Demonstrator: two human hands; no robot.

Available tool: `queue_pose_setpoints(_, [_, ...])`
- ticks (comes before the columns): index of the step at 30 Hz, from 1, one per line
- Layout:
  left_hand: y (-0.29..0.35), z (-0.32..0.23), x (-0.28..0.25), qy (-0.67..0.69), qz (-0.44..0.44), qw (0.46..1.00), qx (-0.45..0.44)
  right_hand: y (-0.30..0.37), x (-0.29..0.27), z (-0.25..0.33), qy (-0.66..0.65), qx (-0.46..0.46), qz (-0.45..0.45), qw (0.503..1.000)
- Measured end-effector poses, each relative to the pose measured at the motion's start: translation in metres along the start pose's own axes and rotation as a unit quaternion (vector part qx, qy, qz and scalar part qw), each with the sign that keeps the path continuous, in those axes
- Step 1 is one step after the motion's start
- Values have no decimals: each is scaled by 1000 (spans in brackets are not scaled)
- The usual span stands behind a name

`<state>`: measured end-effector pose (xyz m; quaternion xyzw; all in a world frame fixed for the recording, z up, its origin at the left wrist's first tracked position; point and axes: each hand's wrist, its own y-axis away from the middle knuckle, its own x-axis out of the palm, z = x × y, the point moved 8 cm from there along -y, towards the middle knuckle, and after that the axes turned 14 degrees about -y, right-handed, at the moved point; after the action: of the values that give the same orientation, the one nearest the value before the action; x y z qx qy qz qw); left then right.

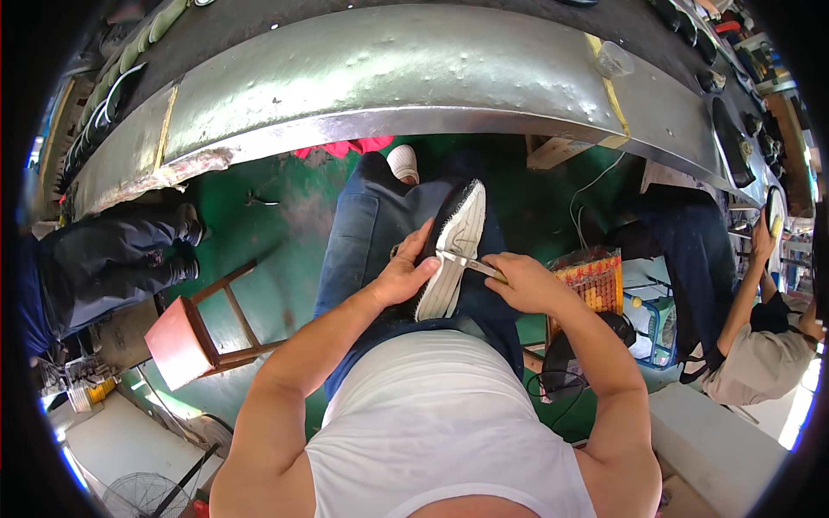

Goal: Manually adjusting and pulling shoe uppers over a last using lasting pliers at a factory workstation.

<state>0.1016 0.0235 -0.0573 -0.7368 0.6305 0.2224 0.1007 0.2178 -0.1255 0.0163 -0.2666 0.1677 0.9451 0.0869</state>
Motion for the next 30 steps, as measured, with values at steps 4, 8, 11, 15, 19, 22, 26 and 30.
queue_pose_setpoints(4, [-7,-5,-7,31,-3,995,-98,8,-22,14,94,-33,-111,989])
queue_pose_setpoints(8, [-2,-26,-9,-82,-132,988,-16,-1,-10,-5,-41,69,-38,996])
queue_pose_setpoints(11, [-5,-51,-16,-75,-136,986,51,3,10,-12,-148,177,0,973])
queue_pose_setpoints(15, [-8,-63,-19,-163,-95,981,43,8,17,-19,-140,141,-83,977])
queue_pose_setpoints(19, [-10,-61,-15,-197,-57,979,3,17,20,-38,-390,246,90,883])
queue_pose_setpoints(22, [-11,-56,-18,-215,-90,972,22,20,9,-22,-458,261,121,841])
queue_pose_setpoints(26, [-12,-61,-16,-220,-76,973,8,-15,-26,-4,-238,72,-54,967])
queue_pose_setpoints(30, [-12,-53,-17,-193,-85,977,27,-41,-31,9,-11,57,-40,998])
